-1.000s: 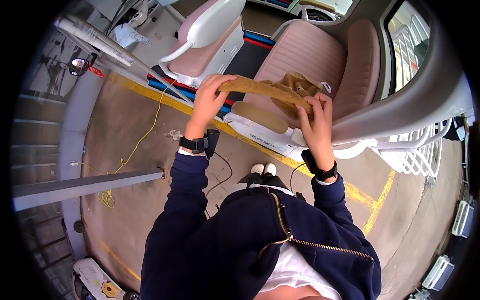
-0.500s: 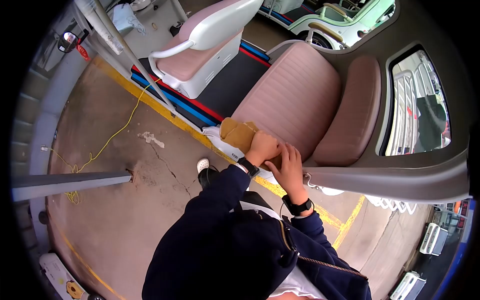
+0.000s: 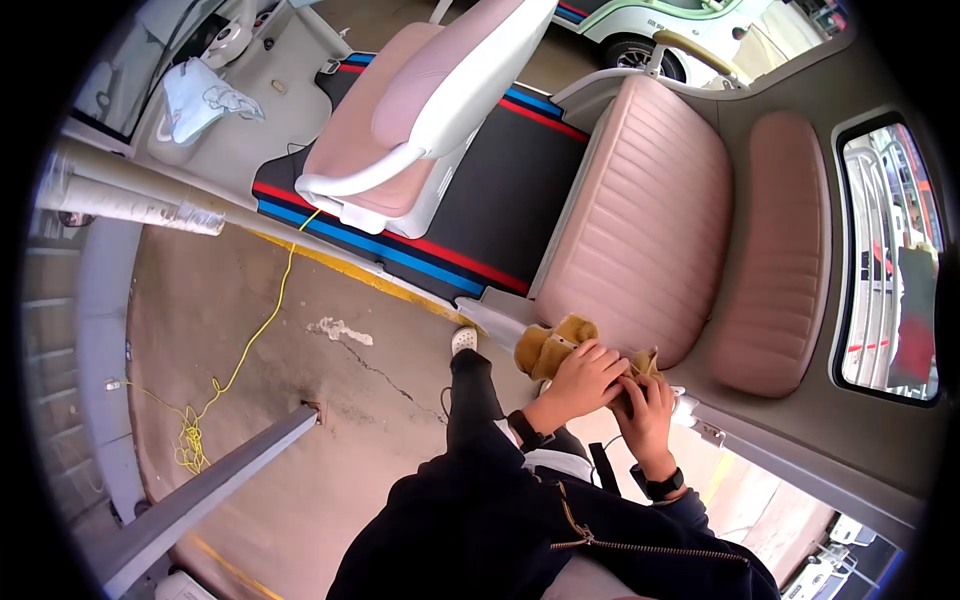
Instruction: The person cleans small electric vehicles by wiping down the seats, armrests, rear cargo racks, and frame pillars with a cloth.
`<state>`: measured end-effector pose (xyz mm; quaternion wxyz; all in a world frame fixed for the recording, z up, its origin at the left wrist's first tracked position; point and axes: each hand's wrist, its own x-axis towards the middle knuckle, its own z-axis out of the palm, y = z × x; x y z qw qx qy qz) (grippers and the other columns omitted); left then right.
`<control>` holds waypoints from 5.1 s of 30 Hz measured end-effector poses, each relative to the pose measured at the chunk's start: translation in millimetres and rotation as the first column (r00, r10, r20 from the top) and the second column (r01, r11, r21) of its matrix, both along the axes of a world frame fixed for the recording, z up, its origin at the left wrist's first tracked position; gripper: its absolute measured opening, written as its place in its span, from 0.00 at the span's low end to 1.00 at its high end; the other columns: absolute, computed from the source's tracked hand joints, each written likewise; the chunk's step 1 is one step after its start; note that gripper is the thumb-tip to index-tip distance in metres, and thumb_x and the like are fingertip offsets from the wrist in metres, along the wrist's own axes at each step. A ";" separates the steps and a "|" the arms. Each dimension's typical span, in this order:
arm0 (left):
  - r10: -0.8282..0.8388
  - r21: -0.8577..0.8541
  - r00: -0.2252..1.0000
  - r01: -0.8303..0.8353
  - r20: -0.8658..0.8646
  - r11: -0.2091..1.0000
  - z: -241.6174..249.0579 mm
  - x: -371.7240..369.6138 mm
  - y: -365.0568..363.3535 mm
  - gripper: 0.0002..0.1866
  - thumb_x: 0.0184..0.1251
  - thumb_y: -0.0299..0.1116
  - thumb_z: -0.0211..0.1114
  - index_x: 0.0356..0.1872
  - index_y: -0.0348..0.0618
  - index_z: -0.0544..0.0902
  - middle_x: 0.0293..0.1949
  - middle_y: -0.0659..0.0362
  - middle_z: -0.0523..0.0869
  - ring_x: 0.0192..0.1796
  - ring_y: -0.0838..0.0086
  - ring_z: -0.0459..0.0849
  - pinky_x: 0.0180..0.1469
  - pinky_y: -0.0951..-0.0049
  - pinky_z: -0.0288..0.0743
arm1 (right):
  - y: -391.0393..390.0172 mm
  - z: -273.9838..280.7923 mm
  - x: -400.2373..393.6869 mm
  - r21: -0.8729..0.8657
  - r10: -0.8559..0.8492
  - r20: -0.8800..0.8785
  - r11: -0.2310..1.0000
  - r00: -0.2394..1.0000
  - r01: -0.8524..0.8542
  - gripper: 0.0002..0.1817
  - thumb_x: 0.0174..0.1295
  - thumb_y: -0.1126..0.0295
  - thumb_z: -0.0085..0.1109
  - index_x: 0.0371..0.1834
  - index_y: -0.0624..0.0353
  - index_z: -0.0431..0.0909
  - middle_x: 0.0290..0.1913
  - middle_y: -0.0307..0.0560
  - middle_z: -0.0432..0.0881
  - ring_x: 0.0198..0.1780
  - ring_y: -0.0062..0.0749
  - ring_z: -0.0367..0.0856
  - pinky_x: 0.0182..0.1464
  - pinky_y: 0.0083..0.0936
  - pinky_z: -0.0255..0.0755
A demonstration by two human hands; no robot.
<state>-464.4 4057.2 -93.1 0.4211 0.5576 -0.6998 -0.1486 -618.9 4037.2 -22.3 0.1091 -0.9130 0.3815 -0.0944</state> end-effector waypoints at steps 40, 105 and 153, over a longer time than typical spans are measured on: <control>-0.300 0.216 0.951 0.278 0.076 0.936 -30.1 77.6 -179.7 0.18 0.56 0.27 0.66 0.50 0.50 0.84 0.46 0.58 0.82 0.51 0.60 0.78 0.51 0.56 0.73 | -169.1 -75.0 -7.6 -0.086 -0.439 -0.344 0.895 0.830 0.438 0.41 0.44 0.71 0.69 0.66 0.68 0.65 0.58 0.54 0.79 0.47 0.47 0.80 0.52 0.33 0.76; -0.590 0.239 0.738 0.540 0.327 0.807 17.8 39.5 76.8 0.26 0.69 0.41 0.58 0.63 0.36 0.72 0.67 0.45 0.69 0.72 0.54 0.62 0.74 0.50 0.51 | 119.1 -29.9 -4.3 0.537 -0.823 0.387 0.568 0.416 0.624 0.20 0.69 0.57 0.55 0.26 0.62 0.78 0.23 0.56 0.78 0.27 0.54 0.78 0.30 0.39 0.71; -0.503 0.143 0.365 0.893 -0.783 0.426 121.7 -498.9 -96.0 0.71 0.43 0.35 0.84 0.75 0.52 0.30 0.57 0.49 0.76 0.53 0.70 0.80 0.57 0.69 0.74 | -112.7 136.5 -457.4 0.574 -0.582 0.802 0.692 -0.132 0.438 0.18 0.67 0.59 0.60 0.28 0.65 0.78 0.22 0.31 0.73 0.28 0.12 0.67 0.28 0.17 0.64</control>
